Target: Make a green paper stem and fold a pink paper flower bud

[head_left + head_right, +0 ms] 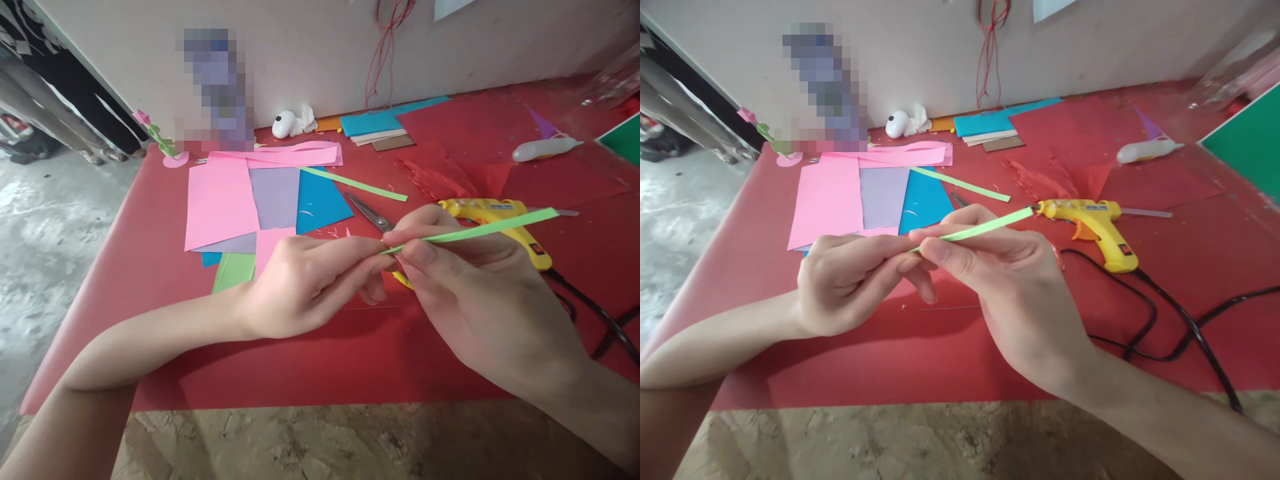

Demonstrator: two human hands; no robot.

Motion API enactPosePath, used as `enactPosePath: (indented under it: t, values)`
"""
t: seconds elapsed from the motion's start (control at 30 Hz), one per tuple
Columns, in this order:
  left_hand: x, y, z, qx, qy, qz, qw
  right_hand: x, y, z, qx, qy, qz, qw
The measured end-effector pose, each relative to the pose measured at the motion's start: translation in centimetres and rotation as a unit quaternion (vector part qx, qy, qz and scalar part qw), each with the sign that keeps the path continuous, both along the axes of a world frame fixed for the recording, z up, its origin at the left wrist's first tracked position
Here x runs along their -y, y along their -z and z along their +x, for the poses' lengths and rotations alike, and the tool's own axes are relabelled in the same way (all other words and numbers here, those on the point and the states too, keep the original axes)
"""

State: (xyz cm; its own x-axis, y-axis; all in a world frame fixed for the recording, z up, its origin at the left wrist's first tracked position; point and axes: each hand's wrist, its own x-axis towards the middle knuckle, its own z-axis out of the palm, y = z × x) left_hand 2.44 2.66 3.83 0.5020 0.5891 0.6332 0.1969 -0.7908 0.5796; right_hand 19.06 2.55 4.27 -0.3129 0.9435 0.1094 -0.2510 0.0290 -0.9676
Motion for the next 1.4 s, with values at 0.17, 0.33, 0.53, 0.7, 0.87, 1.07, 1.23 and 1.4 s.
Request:
enactPosePath:
  t: [0.17,0.33,0.53,0.7,0.87,1.07,1.23,1.4]
  values:
    - [0.20,-0.29,0.09,0.024,0.041,-0.069,0.996,0.28,0.02,0.22,0.010,-0.015,0.014,1.000]
    - [0.36,-0.70,0.08,0.015,0.018,-0.146,0.989,0.18,0.51,-0.05,-0.005,-0.024,0.019,1.000]
    - [0.24,-0.77,0.12,0.044,0.017,-0.188,0.981,0.02,0.80,-0.30,-0.002,-0.008,0.000,1.000]
    - [0.30,-0.41,0.13,0.036,0.011,-0.132,0.991,-0.22,0.46,-0.10,0.016,0.052,-0.039,0.998]
    - [0.22,-0.27,0.23,0.050,0.012,-0.159,0.986,-0.35,0.43,-0.02,0.041,0.052,-0.030,0.997]
    - [0.40,-0.64,0.24,0.069,0.047,-0.235,0.968,-0.18,0.34,-0.07,0.028,0.052,-0.010,0.998]
    - [0.38,-0.87,0.33,0.096,0.077,-0.357,0.926,-0.39,0.71,0.16,0.044,0.042,0.037,0.997]
    - [0.08,-0.91,0.25,0.172,0.129,-0.486,0.847,-0.51,0.66,0.38,0.060,0.040,0.044,0.996]
